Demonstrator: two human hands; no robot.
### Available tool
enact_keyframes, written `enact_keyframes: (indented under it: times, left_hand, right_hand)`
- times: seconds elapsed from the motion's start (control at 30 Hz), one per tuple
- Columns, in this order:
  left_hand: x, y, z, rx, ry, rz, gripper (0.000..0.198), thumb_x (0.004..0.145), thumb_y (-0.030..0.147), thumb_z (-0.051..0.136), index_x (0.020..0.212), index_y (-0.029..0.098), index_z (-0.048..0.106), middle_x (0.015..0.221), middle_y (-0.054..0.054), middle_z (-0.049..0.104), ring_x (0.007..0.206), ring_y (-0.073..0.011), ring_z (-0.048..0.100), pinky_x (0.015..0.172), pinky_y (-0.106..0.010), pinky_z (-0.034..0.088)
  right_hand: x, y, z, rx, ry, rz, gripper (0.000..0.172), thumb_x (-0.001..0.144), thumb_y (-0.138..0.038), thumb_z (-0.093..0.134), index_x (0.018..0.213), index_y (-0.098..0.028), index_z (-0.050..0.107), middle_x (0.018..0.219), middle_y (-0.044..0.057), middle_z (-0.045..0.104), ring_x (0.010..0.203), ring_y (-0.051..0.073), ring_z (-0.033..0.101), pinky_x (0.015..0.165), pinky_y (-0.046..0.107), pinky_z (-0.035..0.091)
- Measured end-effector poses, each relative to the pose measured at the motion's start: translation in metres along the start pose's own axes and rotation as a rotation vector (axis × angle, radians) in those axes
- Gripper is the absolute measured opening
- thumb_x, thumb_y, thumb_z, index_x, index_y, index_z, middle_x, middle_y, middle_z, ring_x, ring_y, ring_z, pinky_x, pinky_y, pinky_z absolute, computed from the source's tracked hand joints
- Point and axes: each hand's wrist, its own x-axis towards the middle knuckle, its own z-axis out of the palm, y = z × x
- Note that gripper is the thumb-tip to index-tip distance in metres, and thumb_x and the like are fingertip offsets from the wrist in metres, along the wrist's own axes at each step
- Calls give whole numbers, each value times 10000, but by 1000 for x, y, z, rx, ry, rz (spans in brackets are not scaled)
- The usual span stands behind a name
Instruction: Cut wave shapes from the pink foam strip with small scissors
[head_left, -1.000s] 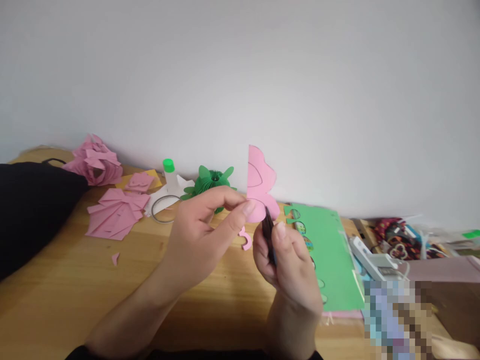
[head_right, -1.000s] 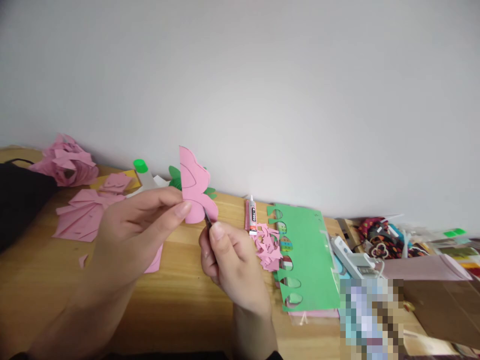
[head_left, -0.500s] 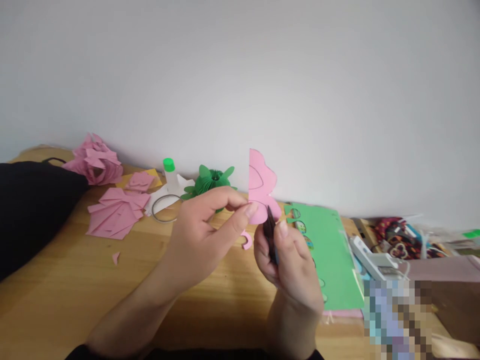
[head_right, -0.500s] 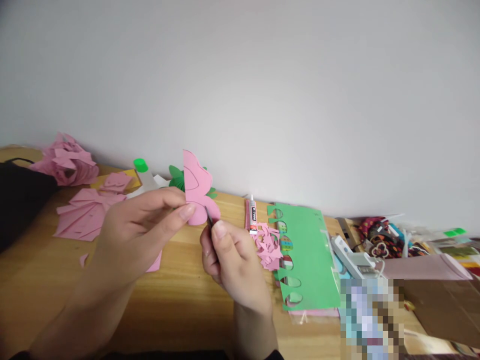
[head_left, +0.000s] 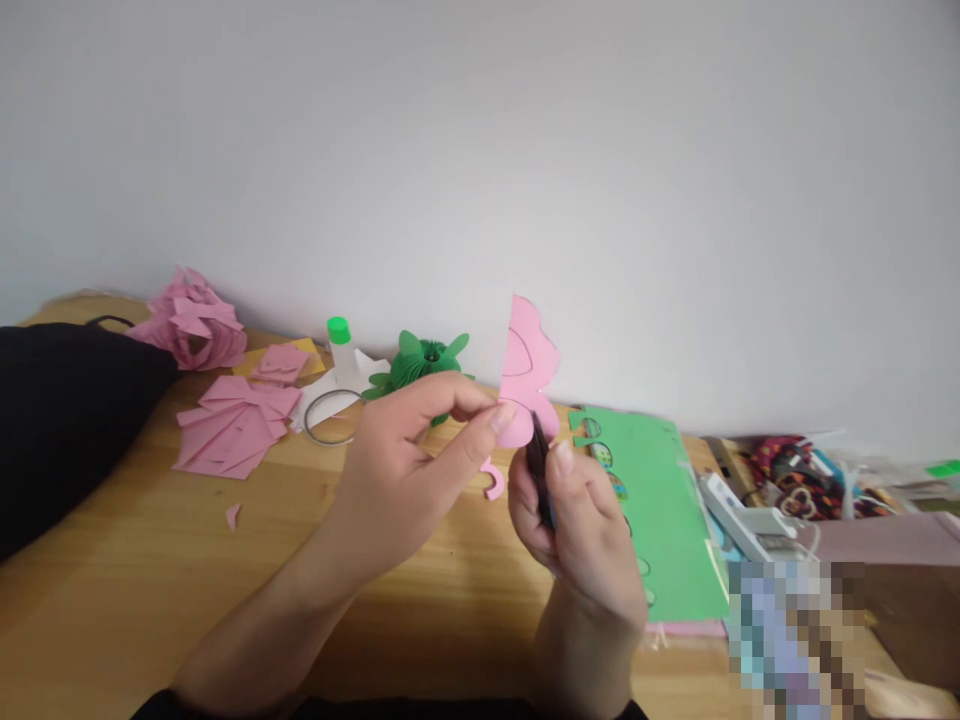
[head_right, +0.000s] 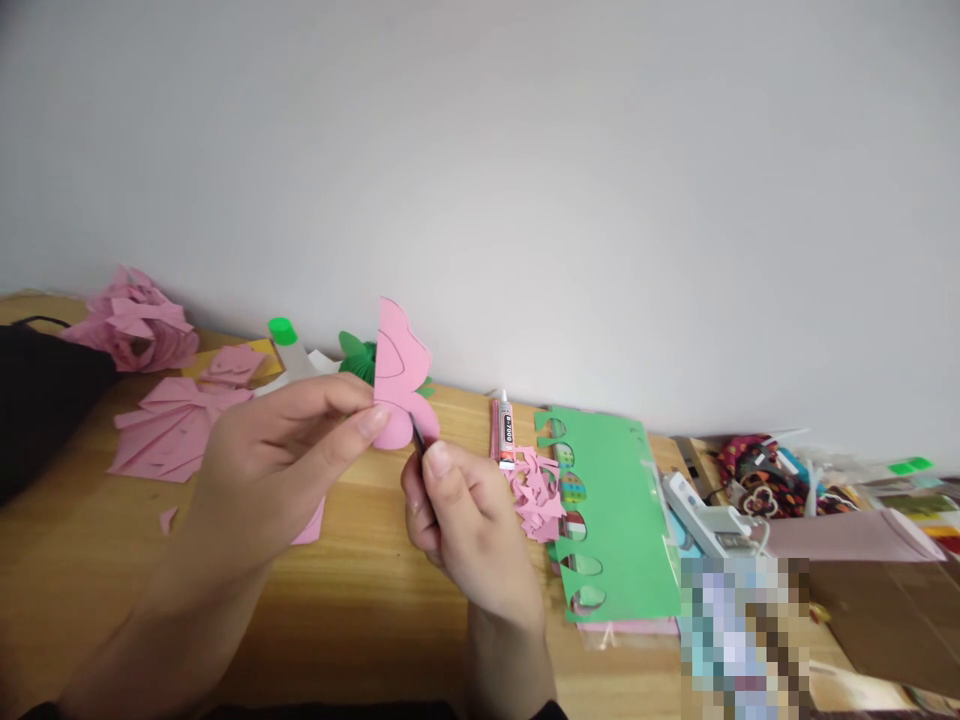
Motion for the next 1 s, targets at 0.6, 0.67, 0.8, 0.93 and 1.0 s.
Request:
enact_keyframes:
  times: [0.6, 0.67, 0.8, 0.93, 1.0]
  left_hand:
    - [3, -5, 0, -24, 106, -3, 179, 888, 209, 597, 730, 220, 680, 719, 32, 694, 705, -126, 643, 665, -245, 537]
    - [3, -6, 1, -37, 117, -4, 183, 886, 200, 595, 728, 222, 685, 712, 35, 697, 709, -125, 644, 674, -244, 536]
    - [4, -5, 3, -38, 129, -17, 184, 883, 222, 601, 715, 218, 677, 709, 30, 696, 697, -129, 643, 636, -244, 528]
    - [3, -4, 4, -11, 130, -12, 166, 870, 221, 614, 717, 220, 677, 684, 44, 688, 654, -111, 632, 594, -221, 515]
    - [3, -3, 4, 29, 112, -12, 157, 867, 218, 615, 724, 217, 680, 695, 42, 696, 668, -111, 641, 620, -221, 527]
  right_hand:
    - [-1, -2, 1, -40, -56, 38, 468, 988, -530, 381, 671, -200, 477, 440, -93, 300, 354, 63, 191, 337, 210, 165]
    - [-2, -3, 1, -34, -53, 38, 471, 992, -522, 381, 664, -198, 474, 438, -92, 300, 356, 62, 197, 339, 206, 164]
    - [-2, -2, 1, -13, -40, 46, 477, 999, -515, 373, 666, -192, 483, 433, -93, 301, 355, 58, 199, 340, 202, 158]
    - [-2, -2, 1, 19, -25, 53, 470, 991, -524, 393, 678, -188, 493, 433, -98, 301, 347, 49, 184, 329, 187, 142]
    - [-2, -3, 2, 34, -13, 53, 462, 987, -526, 405, 687, -187, 497, 430, -102, 296, 344, 46, 180, 324, 178, 142]
